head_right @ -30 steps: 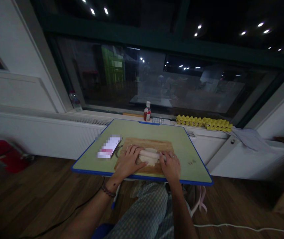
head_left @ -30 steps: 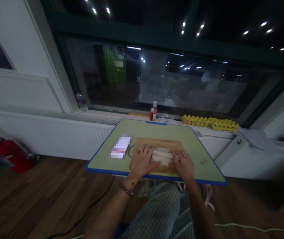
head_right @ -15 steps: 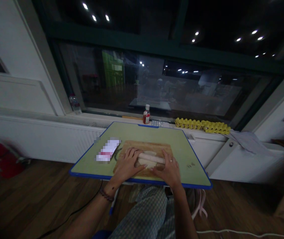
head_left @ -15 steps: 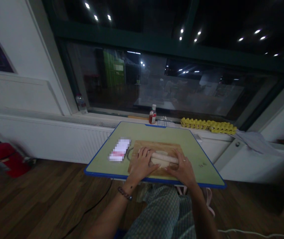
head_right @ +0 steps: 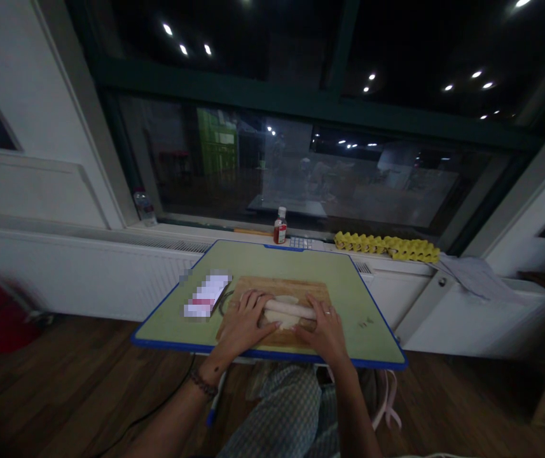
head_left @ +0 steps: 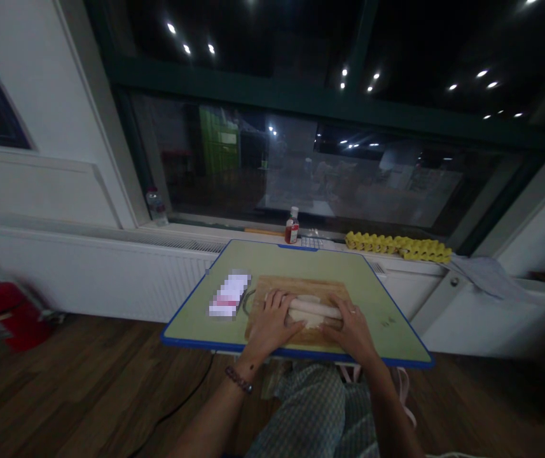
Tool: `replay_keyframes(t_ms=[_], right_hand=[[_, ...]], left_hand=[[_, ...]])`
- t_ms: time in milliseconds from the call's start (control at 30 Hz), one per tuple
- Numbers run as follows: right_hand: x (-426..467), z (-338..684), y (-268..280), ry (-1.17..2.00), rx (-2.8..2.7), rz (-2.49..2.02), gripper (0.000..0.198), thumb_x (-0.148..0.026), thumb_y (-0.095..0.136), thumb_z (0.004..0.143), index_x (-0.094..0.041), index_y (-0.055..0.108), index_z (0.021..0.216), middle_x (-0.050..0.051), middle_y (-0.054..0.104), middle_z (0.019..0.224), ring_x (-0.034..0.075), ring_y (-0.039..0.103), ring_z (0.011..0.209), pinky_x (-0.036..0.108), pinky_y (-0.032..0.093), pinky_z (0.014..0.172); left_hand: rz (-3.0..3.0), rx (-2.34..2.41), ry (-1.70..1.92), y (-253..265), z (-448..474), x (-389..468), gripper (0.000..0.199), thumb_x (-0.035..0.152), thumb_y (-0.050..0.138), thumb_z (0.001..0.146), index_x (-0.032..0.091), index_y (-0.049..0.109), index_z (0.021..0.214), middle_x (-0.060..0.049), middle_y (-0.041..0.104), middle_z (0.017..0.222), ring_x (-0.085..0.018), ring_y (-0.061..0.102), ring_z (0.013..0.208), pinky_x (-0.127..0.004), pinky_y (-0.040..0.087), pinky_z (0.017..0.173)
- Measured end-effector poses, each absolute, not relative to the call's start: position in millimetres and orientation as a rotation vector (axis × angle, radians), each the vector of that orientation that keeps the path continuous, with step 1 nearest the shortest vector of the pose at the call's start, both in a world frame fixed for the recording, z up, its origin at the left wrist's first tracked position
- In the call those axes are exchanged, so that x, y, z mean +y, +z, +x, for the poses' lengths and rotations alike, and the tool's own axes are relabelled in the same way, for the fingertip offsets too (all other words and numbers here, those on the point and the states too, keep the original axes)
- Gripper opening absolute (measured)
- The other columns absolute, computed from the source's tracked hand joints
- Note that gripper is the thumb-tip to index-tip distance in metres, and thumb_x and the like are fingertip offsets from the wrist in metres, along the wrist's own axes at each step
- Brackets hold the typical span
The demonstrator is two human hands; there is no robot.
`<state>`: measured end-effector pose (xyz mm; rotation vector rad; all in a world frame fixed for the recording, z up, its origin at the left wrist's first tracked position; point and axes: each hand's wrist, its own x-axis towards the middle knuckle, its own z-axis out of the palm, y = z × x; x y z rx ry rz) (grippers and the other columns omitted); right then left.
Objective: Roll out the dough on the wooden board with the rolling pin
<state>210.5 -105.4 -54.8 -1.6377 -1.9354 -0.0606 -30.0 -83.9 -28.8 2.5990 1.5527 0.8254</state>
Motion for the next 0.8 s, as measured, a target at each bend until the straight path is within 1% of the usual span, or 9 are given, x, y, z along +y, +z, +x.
replay_keyframes(t_ms=[100,167,300,367,433,467,567,633,800], right_hand=[[-102,213,-53,-0.061,-1.938,-1.662,0.063,-0.041,0.065,0.083,-0.023,0.046,0.141,0.010,0.059,0.130,0.027,0.054,0.119,0.041,0.045,0.096],[-103,212,-48,-0.054,-1.966,-1.707,0.056,-0.039,0.064,0.085,-0.023,0.051,0.136,0.009,0.061,0.127,0.026,0.055,0.116,0.040,0.044,0.095],[-108,203,-27,-0.093,-2.081,-1.771,0.044,-0.044,0.059,0.090,-0.025,0.060,0.129,0.008,0.064,0.122,0.025,0.055,0.115,0.040,0.041,0.099],[-109,196,-13,-0.141,-2.129,-1.819,0.039,-0.047,0.050,0.095,-0.024,0.065,0.122,0.008,0.066,0.120,0.024,0.055,0.117,0.038,0.039,0.101],[-105,189,1,-0.191,-2.148,-1.877,0.038,-0.043,0.039,0.101,-0.024,0.070,0.111,0.007,0.069,0.117,0.022,0.055,0.118,0.036,0.038,0.102],[-102,184,7,-0.206,-2.145,-1.891,0.042,-0.041,0.034,0.102,-0.023,0.071,0.109,0.008,0.069,0.117,0.022,0.054,0.118,0.036,0.037,0.102],[-91,170,17,-0.254,-2.097,-1.959,0.047,-0.035,0.026,0.104,-0.018,0.068,0.117,0.014,0.068,0.119,0.024,0.054,0.119,0.038,0.038,0.100],[-86,158,18,-0.276,-2.044,-2.021,0.048,-0.034,0.024,0.103,-0.016,0.065,0.121,0.017,0.067,0.119,0.026,0.056,0.118,0.041,0.039,0.098],[-83,139,9,-0.279,-2.015,-2.099,0.044,-0.033,0.029,0.102,-0.020,0.060,0.131,0.015,0.064,0.129,0.026,0.055,0.122,0.044,0.036,0.103]], left_hand=[[2.592,1.576,0.830,-30,-30,-84,0.054,0.049,0.068,0.084,0.026,0.053,0.130,-0.007,0.054,0.134,-0.031,0.041,0.131,-0.051,0.036,0.106],[2.598,1.577,0.842,-31,-29,-84,0.052,0.049,0.066,0.086,0.026,0.052,0.131,-0.006,0.054,0.136,-0.030,0.040,0.133,-0.051,0.034,0.109],[2.656,1.571,0.882,-31,-29,-84,0.047,0.050,0.058,0.092,0.025,0.053,0.130,-0.005,0.056,0.140,-0.029,0.037,0.138,-0.057,0.011,0.119],[2.697,1.543,0.847,-28,-31,-81,0.042,0.049,0.049,0.097,0.024,0.052,0.131,-0.005,0.055,0.143,-0.028,0.035,0.141,-0.059,0.005,0.119],[2.735,1.499,0.763,-22,-32,-75,0.037,0.045,0.038,0.102,0.024,0.054,0.128,-0.005,0.057,0.141,-0.026,0.037,0.140,-0.059,0.008,0.118],[2.753,1.472,0.716,-18,-33,-71,0.036,0.043,0.035,0.103,0.023,0.057,0.124,-0.006,0.060,0.138,-0.026,0.042,0.137,-0.057,0.013,0.118],[2.800,1.399,0.620,-4,-31,-55,0.036,0.039,0.034,0.103,0.021,0.064,0.113,-0.007,0.069,0.123,-0.024,0.058,0.121,-0.047,0.031,0.111],[2.822,1.373,0.569,5,-27,-47,0.035,0.036,0.037,0.102,0.020,0.066,0.110,-0.009,0.072,0.117,-0.024,0.063,0.111,-0.042,0.039,0.104],[2.843,1.369,0.473,14,-15,-40,0.032,0.029,0.039,0.099,0.017,0.068,0.108,-0.012,0.072,0.113,-0.027,0.066,0.106,-0.042,0.043,0.097]])
